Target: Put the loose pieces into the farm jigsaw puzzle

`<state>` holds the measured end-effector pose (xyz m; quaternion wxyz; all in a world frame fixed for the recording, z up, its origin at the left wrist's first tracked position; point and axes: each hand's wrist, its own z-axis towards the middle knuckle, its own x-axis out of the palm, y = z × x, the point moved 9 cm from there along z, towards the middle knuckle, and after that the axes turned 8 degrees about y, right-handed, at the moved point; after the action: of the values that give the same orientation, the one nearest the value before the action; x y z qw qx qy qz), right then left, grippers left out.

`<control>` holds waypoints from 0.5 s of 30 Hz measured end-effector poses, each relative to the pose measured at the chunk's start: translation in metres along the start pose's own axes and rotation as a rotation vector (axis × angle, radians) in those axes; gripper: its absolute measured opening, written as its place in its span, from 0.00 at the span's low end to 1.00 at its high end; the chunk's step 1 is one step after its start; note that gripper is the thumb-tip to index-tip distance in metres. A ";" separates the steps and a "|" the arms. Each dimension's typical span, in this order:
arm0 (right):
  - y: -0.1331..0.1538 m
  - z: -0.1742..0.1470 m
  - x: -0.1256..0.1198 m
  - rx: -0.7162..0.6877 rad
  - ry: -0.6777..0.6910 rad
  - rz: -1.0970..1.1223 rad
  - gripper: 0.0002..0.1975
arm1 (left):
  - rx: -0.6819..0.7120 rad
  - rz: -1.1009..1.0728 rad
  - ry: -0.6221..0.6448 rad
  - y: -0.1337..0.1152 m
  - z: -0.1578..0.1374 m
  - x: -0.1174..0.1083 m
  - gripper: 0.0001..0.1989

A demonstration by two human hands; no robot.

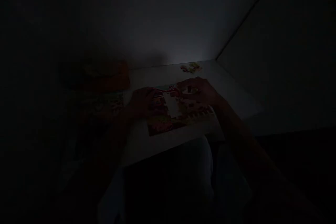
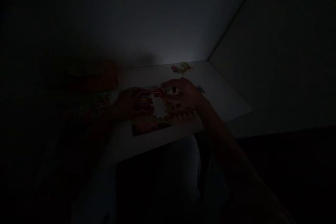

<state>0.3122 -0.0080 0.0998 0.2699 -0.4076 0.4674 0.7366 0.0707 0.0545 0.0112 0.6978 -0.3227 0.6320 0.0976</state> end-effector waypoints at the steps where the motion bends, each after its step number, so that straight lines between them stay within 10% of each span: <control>1: -0.012 0.010 0.014 0.013 0.035 0.026 0.18 | -0.003 -0.007 0.002 -0.001 0.001 0.000 0.52; 7: -0.046 0.039 0.059 0.008 0.196 0.026 0.18 | -0.012 -0.023 0.002 -0.006 -0.004 -0.001 0.54; 15: -0.024 0.023 0.071 -0.137 0.276 0.016 0.16 | 0.103 -0.043 0.009 -0.025 -0.002 0.001 0.42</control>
<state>0.2856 0.0244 0.0335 0.1686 -0.5188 0.4520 0.7057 0.0833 0.0335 0.0184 0.7127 -0.3004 0.6321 0.0484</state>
